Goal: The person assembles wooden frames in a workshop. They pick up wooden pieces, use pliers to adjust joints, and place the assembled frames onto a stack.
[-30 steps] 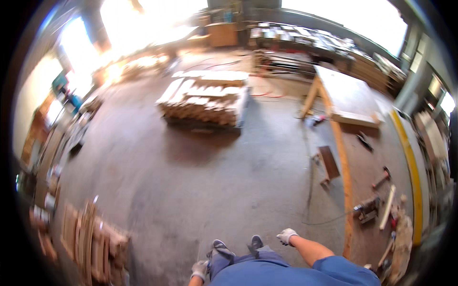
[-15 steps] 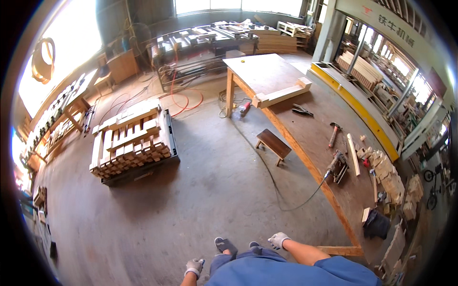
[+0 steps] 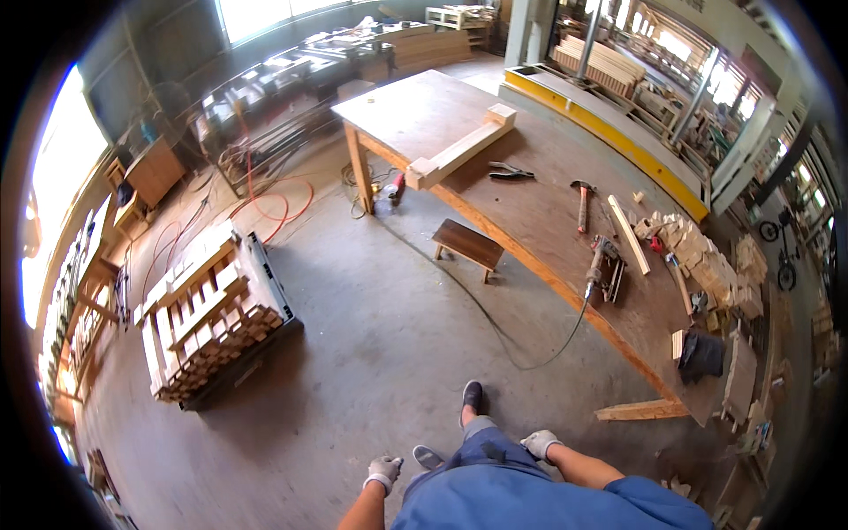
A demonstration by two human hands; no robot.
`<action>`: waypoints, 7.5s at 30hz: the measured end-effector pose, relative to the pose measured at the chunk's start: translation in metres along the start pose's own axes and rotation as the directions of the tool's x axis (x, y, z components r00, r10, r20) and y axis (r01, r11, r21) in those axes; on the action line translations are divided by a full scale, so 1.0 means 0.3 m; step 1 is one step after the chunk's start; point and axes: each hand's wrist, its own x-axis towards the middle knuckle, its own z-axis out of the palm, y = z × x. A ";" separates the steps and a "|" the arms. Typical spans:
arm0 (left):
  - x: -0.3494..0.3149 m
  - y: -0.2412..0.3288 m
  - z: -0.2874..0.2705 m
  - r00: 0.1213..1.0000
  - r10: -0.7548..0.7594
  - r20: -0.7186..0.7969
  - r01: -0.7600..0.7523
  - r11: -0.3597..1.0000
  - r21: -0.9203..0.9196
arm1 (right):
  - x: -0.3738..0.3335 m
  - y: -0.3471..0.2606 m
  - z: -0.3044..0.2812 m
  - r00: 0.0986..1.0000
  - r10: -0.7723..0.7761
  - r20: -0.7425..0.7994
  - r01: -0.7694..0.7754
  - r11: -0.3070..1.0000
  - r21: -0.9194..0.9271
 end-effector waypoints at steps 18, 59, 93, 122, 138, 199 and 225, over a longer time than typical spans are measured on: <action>0.257 0.928 -0.143 0.962 0.248 -0.112 -0.219 0.950 0.223 | 0.588 -0.207 -0.895 0.980 0.145 -0.139 0.008 0.662 0.750; 0.596 3.073 -0.348 0.164 0.434 0.886 -0.611 -0.660 0.437 | 1.320 -0.572 -2.448 0.523 0.839 -0.153 -0.233 0.313 0.921; 0.864 3.588 -0.344 -0.173 0.171 0.970 -0.818 -0.574 -0.045 | 1.211 -1.382 -1.773 0.624 0.751 0.216 0.414 -0.551 0.724; 0.901 3.688 -0.318 -0.196 -0.099 0.975 -0.734 -0.645 -0.214 | 0.998 -2.193 -1.749 0.688 0.718 0.103 0.633 -0.664 0.397; 1.003 3.767 -0.285 -0.419 -0.185 0.889 -0.730 -0.513 -0.451 | 0.925 -2.337 -2.455 -0.093 0.959 0.267 0.884 -0.044 0.466; 1.185 3.746 -0.257 0.315 -0.319 0.894 -0.903 0.188 0.386 | 1.345 -2.469 -2.244 0.515 0.768 0.381 0.741 -0.622 0.252; 1.060 3.831 -0.278 0.115 -0.131 0.985 -0.985 -0.140 0.096 | 1.386 -2.459 -2.219 0.515 0.786 0.342 0.717 -0.614 0.331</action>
